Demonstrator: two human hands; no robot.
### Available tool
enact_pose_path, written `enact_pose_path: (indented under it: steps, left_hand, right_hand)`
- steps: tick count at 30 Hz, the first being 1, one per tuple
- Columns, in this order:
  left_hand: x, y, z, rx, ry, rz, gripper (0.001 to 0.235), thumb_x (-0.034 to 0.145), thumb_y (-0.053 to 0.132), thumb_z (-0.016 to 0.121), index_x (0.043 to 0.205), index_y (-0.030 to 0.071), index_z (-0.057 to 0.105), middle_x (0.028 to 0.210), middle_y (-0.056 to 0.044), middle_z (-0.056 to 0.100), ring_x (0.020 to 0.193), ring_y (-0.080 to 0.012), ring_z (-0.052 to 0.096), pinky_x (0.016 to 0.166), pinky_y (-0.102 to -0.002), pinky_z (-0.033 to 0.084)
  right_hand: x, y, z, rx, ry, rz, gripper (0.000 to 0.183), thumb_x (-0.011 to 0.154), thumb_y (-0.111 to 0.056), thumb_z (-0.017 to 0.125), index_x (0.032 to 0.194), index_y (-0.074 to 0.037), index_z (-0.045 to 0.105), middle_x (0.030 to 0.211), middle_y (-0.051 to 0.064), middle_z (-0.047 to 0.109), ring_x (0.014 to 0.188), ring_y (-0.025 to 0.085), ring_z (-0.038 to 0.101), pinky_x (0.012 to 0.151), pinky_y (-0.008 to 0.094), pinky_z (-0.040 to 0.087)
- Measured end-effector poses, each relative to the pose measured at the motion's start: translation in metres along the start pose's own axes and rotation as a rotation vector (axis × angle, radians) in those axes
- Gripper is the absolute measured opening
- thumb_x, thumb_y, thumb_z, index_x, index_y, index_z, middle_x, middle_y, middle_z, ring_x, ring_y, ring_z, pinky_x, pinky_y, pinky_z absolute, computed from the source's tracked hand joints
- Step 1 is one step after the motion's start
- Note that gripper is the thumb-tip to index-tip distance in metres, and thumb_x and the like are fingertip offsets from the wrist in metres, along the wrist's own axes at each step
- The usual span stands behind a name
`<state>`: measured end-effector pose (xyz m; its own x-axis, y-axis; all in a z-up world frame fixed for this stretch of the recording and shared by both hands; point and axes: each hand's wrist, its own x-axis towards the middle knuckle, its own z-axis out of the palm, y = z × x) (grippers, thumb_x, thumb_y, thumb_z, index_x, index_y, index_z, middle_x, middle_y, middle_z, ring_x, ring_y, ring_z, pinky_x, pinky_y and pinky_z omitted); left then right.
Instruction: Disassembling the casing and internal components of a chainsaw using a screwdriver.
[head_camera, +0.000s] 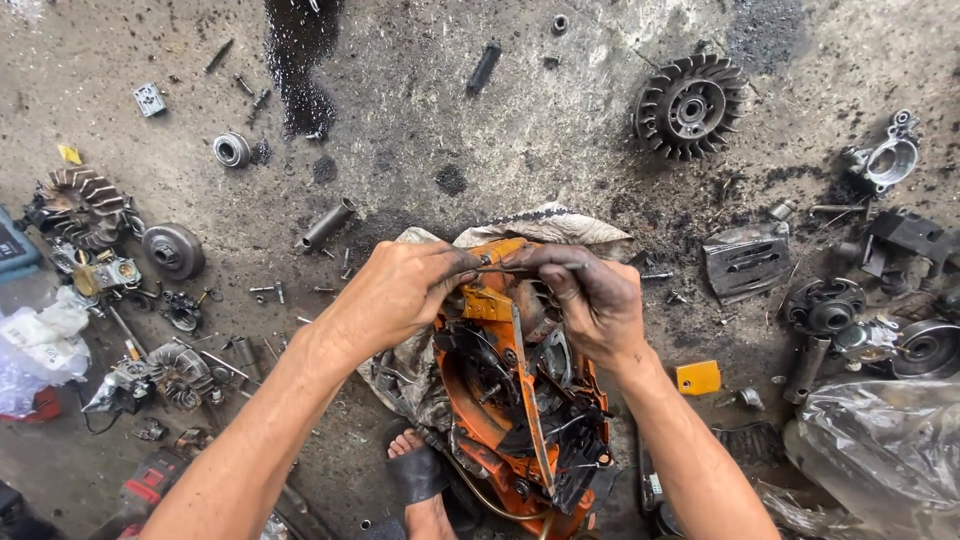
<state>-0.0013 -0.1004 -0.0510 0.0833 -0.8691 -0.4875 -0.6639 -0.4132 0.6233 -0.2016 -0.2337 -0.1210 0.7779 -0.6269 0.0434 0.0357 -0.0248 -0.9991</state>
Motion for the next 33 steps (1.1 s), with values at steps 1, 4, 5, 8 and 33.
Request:
enact_pose_path:
  steps: [1,4,5,8,33]
  left_hand:
    - [-0.001,0.000,0.002,-0.002,-0.002,0.000,0.023,0.101,0.014,0.062,0.112,0.000,0.076,0.105,-0.023,0.077,0.105,-0.0339,0.075,0.091,-0.041,0.061]
    - [-0.002,0.008,0.000,-0.053,0.084,-0.007,0.024,0.102,0.020,0.061,0.111,0.005,0.077,0.102,-0.017,0.079,0.100,-0.0322,0.076,0.086,-0.041,0.061]
    - [-0.002,0.017,-0.005,-0.148,0.130,-0.079,0.031,0.102,0.024,0.062,0.127,0.005,0.066,0.102,-0.020,0.078,0.098,-0.0360,0.076,0.086,-0.048,0.061]
    - [-0.005,0.031,-0.005,-0.336,0.217,-0.235,0.050,0.102,0.030,0.061,0.143,0.005,0.051,0.105,-0.025,0.077,0.099,-0.0430,0.075,0.089,-0.057,0.059]
    - [-0.013,0.029,0.002,0.053,0.170,-0.077,0.018,0.099,0.007,0.062,0.107,0.000,0.077,0.096,-0.020,0.078,0.090,-0.0316,0.077,0.082,-0.040,0.062]
  right_hand:
    - [0.008,-0.006,0.003,-0.001,0.000,0.003,0.019,0.102,-0.015,0.061,0.103,-0.003,0.075,0.091,0.016,0.080,0.076,0.024,0.079,0.065,0.036,0.064]
    - [0.038,-0.022,0.009,0.010,0.001,0.030,0.027,0.110,-0.019,0.053,0.106,-0.005,0.076,0.087,0.018,0.078,0.048,0.013,0.058,0.044,0.025,0.051]
    - [0.053,-0.028,0.009,-0.005,-0.082,0.127,0.028,0.110,-0.021,0.052,0.105,-0.005,0.075,0.084,0.017,0.077,0.050,0.016,0.056,0.048,0.026,0.046]
    - [0.096,-0.026,0.021,-0.015,-0.238,0.234,0.030,0.108,-0.026,0.056,0.100,-0.006,0.076,0.080,0.017,0.074,0.061,0.021,0.059,0.061,0.034,0.046]
    - [0.013,-0.041,0.005,-0.086,-0.025,-0.016,0.015,0.100,-0.008,0.061,0.112,-0.004,0.071,0.058,0.007,0.065,0.041,0.017,0.058,0.041,0.028,0.052]
